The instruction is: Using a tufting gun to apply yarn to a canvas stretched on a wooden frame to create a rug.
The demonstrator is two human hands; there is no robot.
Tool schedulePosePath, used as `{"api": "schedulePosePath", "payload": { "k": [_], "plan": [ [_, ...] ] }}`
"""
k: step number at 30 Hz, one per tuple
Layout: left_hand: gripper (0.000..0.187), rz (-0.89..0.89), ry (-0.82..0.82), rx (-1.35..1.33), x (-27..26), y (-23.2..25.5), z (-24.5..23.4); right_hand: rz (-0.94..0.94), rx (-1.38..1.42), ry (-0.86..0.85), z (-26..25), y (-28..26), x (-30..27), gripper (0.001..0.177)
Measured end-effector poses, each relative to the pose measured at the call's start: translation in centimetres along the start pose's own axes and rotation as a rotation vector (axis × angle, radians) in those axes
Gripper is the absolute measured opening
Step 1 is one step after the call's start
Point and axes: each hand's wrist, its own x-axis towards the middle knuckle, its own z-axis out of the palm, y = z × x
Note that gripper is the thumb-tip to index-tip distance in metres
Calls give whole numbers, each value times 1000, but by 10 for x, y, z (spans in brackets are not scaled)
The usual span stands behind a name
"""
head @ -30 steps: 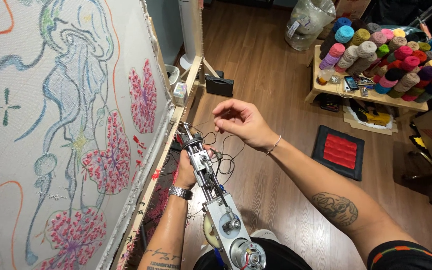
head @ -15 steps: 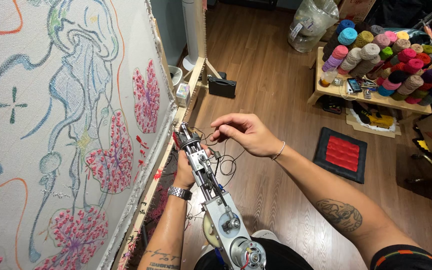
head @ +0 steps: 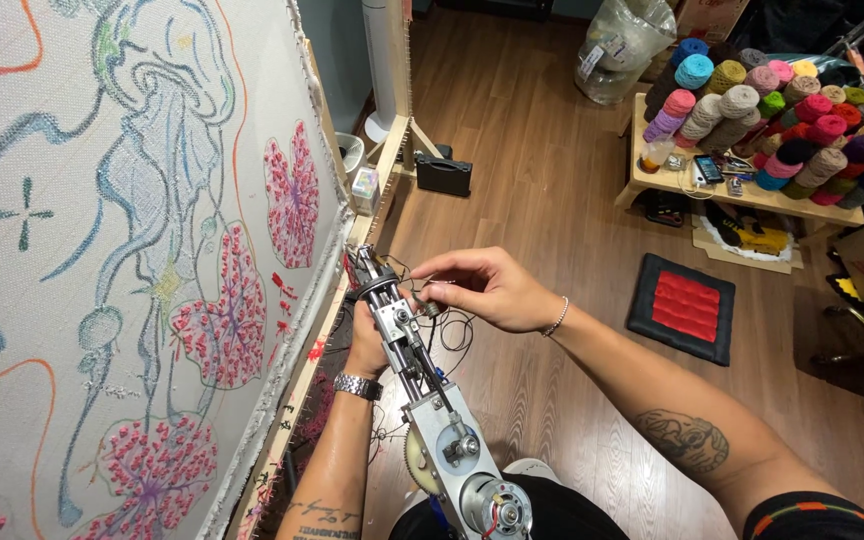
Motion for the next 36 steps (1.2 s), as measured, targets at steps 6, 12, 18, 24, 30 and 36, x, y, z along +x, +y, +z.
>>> {"api": "schedulePosePath", "payload": {
  "k": [6, 12, 18, 24, 30, 36],
  "plan": [
    [9, -27, -24, -72, 0, -11, -4, 65, 192, 130, 1, 15, -1, 27],
    [13, -49, 1, -36, 0, -12, -2, 61, 349, 249, 8, 31, -3, 21],
    [15, 38, -22, -23, -1, -9, 2, 13, 340, 320, 18, 24, -3, 17],
    [16, 0, -47, -131, -2, 3, 10, 41, 375, 410, 31, 18, 1, 15],
    [21, 39, -96, -57, -5, 9, 9, -70, 232, 586, 51, 23, 10, 17],
    [17, 12, -85, 4, -5, -1, 3, -135, 32, 621, 57, 12, 19, 14]
  ]
}}
